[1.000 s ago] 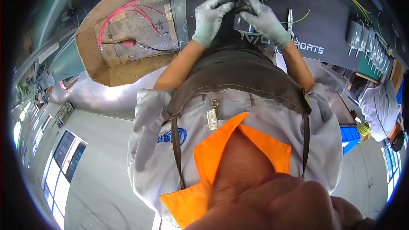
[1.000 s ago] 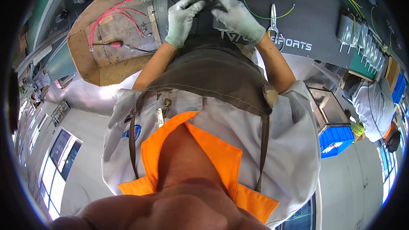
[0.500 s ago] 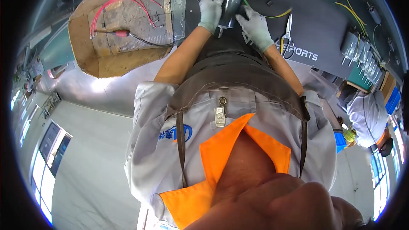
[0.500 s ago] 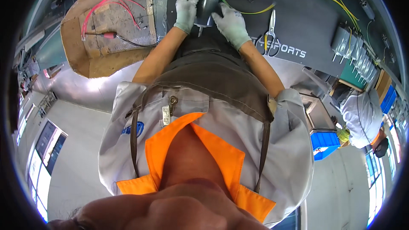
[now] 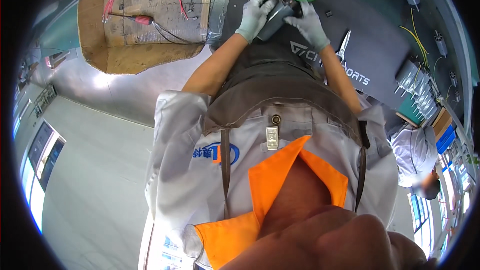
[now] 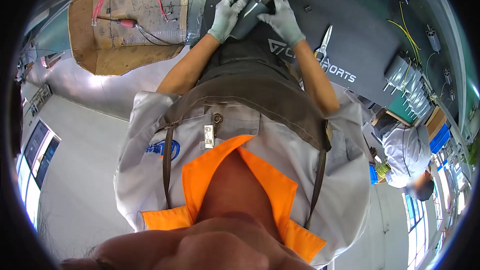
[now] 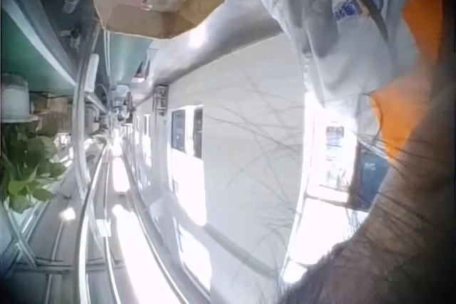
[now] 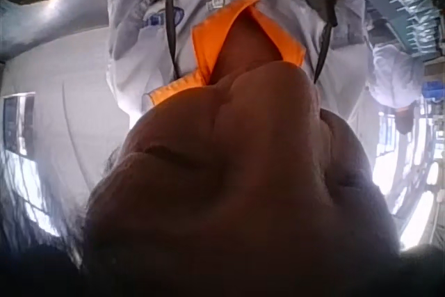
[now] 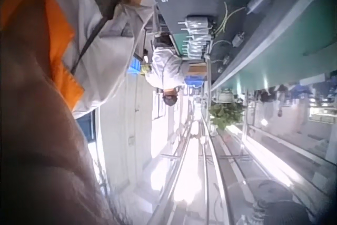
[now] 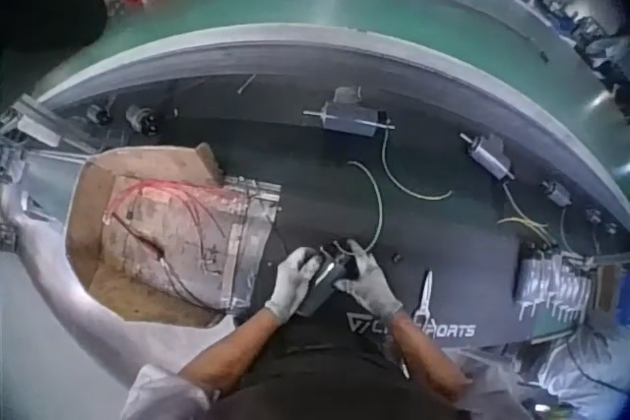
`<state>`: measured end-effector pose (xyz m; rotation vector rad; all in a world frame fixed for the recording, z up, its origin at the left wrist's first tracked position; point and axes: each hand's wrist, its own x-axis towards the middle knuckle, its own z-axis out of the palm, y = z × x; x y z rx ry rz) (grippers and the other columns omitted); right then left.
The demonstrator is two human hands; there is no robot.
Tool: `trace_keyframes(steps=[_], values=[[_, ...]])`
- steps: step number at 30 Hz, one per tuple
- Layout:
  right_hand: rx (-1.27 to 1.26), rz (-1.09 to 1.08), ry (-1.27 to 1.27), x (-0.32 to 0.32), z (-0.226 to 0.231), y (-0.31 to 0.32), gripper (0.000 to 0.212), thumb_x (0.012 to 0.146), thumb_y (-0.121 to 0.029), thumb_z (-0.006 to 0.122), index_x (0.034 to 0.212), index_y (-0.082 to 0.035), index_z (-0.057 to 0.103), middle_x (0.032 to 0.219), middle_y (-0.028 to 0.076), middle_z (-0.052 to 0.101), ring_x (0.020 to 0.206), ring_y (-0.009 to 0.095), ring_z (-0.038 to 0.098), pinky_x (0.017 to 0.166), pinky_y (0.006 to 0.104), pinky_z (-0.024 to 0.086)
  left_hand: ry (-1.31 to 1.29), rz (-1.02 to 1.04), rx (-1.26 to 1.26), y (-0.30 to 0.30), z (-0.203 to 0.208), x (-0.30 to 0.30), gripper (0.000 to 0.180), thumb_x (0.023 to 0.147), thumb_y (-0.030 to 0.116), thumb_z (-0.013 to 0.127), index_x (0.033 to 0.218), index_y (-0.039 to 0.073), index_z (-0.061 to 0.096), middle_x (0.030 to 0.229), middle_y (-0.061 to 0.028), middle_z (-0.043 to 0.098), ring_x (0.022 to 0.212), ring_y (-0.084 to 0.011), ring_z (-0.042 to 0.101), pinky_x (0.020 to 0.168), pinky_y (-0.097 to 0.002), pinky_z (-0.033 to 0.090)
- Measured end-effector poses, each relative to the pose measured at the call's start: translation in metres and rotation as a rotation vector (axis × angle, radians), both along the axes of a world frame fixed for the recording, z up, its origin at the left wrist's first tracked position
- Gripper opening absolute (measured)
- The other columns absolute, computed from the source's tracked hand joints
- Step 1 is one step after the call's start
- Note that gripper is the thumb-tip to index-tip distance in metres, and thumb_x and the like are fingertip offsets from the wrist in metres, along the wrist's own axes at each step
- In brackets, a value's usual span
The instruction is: Assemble and wire electric motors on a production line.
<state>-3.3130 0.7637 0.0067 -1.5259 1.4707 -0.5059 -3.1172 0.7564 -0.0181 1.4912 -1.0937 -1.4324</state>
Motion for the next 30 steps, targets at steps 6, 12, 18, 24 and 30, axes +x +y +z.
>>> trace_keyframes(steps=[6, 12, 18, 24, 30], values=[[0.001, 0.08, 0.381, -0.008, 0.035, 0.008, 0.081, 0.081, -0.032, 0.078, 0.149, -0.011, 0.039, 0.126, 0.023, 0.058, 0.118, 0.039, 0.056, 0.098, 0.0428, 0.047, -0.346, -0.153, -0.364, 0.0, 0.024, -0.009, 0.014, 0.091, 0.013, 0.068, 0.1, 0.004, 0.071, 0.097, -0.0104, 0.067, 0.091, -0.0208, 0.064, 0.08, -0.0317, 0.051], [0.34, 0.289, 0.322, -0.016, 0.079, -0.053, 0.043, 0.093, -0.031, 0.068, 0.128, -0.006, 0.064, 0.103, 0.01, 0.071, 0.089, 0.019, 0.067, 0.073, 0.0312, 0.051, -0.47, -0.061, -0.524, 0.012, 0.039, -0.02, 0.013, 0.085, 0.015, 0.069, 0.095, 0.008, 0.072, 0.093, -0.0123, 0.066, 0.093, -0.033, 0.06, 0.082, -0.0431, 0.048], [0.472, 0.277, -0.456, -0.033, 0.033, -0.093, 0.04, 0.099, -0.021, 0.063, 0.134, -0.002, 0.06, 0.108, 0.003, 0.071, 0.092, 0.008, 0.066, 0.08, 0.0249, 0.054, -0.389, 0.098, -0.421, 0.014, 0.036, -0.03, 0.014, 0.086, 0.017, 0.068, 0.097, 0.009, 0.072, 0.09, -0.0124, 0.066, 0.09, -0.0335, 0.061, 0.081, -0.043, 0.048], [0.513, 0.526, -0.386, -0.025, 0.049, -0.119, 0.038, 0.097, -0.018, 0.064, 0.129, 0.0, 0.062, 0.113, 0.007, 0.07, 0.103, 0.013, 0.065, 0.096, 0.0277, 0.05, -0.52, 0.081, -0.418, 0.007, 0.018, -0.025, 0.016, 0.089, 0.021, 0.067, 0.096, 0.009, 0.072, 0.086, -0.012, 0.065, 0.087, -0.033, 0.062, 0.077, -0.0423, 0.05], [0.143, 0.679, -0.053, -0.01, 0.042, -0.12, 0.038, 0.088, -0.017, 0.072, 0.122, 0.0, 0.067, 0.112, 0.008, 0.071, 0.102, 0.016, 0.066, 0.095, 0.0301, 0.051, -0.68, 0.065, -0.463, 0.007, 0.019, -0.023, 0.017, 0.091, 0.026, 0.065, 0.097, 0.012, 0.073, 0.087, -0.0111, 0.065, 0.086, -0.0308, 0.064, 0.075, -0.0415, 0.052]])
